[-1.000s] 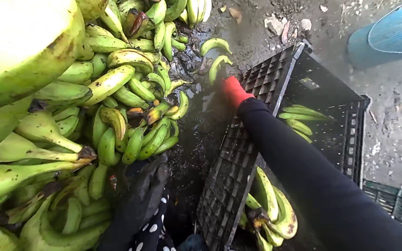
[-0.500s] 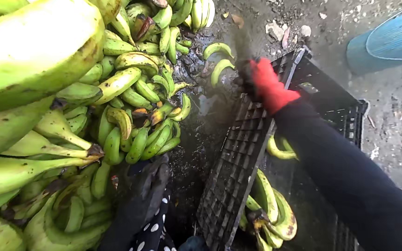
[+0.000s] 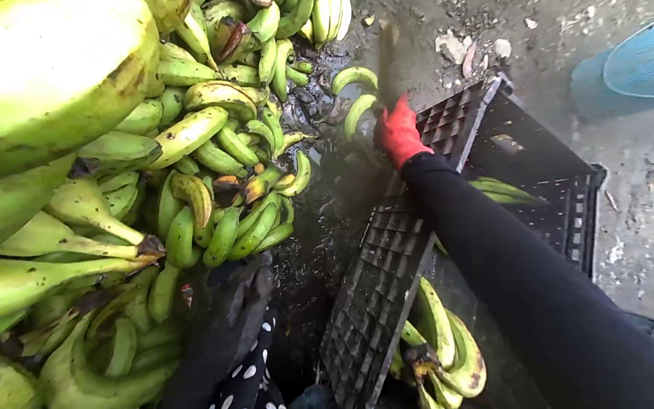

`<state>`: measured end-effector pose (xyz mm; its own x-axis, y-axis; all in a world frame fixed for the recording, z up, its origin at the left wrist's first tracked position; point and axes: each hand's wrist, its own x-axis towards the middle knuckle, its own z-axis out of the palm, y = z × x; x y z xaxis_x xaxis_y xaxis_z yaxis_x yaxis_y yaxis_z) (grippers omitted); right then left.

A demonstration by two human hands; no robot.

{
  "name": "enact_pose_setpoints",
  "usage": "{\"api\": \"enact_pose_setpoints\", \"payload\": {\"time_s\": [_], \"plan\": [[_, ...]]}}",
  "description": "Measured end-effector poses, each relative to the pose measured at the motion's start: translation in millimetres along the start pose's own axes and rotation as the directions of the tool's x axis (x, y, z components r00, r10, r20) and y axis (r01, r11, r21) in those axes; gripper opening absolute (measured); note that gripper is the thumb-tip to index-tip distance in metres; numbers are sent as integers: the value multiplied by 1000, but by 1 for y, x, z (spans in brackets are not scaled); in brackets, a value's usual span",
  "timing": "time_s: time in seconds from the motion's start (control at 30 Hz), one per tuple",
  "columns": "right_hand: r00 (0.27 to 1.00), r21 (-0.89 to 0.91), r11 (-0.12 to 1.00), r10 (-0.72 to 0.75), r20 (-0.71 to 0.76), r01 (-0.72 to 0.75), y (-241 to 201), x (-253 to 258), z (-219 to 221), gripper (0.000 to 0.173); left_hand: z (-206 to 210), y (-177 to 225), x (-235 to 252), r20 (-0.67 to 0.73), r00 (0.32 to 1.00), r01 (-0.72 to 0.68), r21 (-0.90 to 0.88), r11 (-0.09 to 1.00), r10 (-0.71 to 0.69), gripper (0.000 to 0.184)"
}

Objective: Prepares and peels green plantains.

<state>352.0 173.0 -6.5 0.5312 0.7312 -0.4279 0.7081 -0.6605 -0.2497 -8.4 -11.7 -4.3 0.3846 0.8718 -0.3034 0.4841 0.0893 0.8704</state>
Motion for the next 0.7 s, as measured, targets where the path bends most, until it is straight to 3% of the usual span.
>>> {"api": "enact_pose_setpoints", "payload": {"time_s": [0.07, 0.13, 0.3, 0.43, 0.5, 0.6, 0.7], "plan": [[982, -99, 992, 90, 166, -75, 6, 7, 9, 54, 0, 5, 3, 20, 1000, -10, 8, 1000, 9, 45], [969, -159, 983, 125, 214, -92, 3, 9, 6, 52, -1, 6, 2, 33, 999, -8, 27, 1000, 7, 46], [986, -19, 993, 117, 115, -116, 8, 4, -22, 49, -1, 9, 3, 35, 999, -3, -19, 1000, 3, 47], [1000, 83, 997, 3, 13, -4, 16, -33, -63, 47, 0, 9, 4, 22, 1000, -8, -9, 1000, 9, 47], [996, 222, 974, -31, -85, 49, 28, -66, -82, 42, 0, 8, 5, 31, 999, -26, -8, 1000, 26, 47], [991, 412, 911, 22, -129, 33, 51, -157, -120, 43, -1, 7, 5, 35, 998, -49, -22, 999, 50, 47], [931, 530, 786, -153, -332, 319, 115, -239, -132, 20, -2, 6, 4, 40, 998, -47, -33, 998, 49, 48]]}}
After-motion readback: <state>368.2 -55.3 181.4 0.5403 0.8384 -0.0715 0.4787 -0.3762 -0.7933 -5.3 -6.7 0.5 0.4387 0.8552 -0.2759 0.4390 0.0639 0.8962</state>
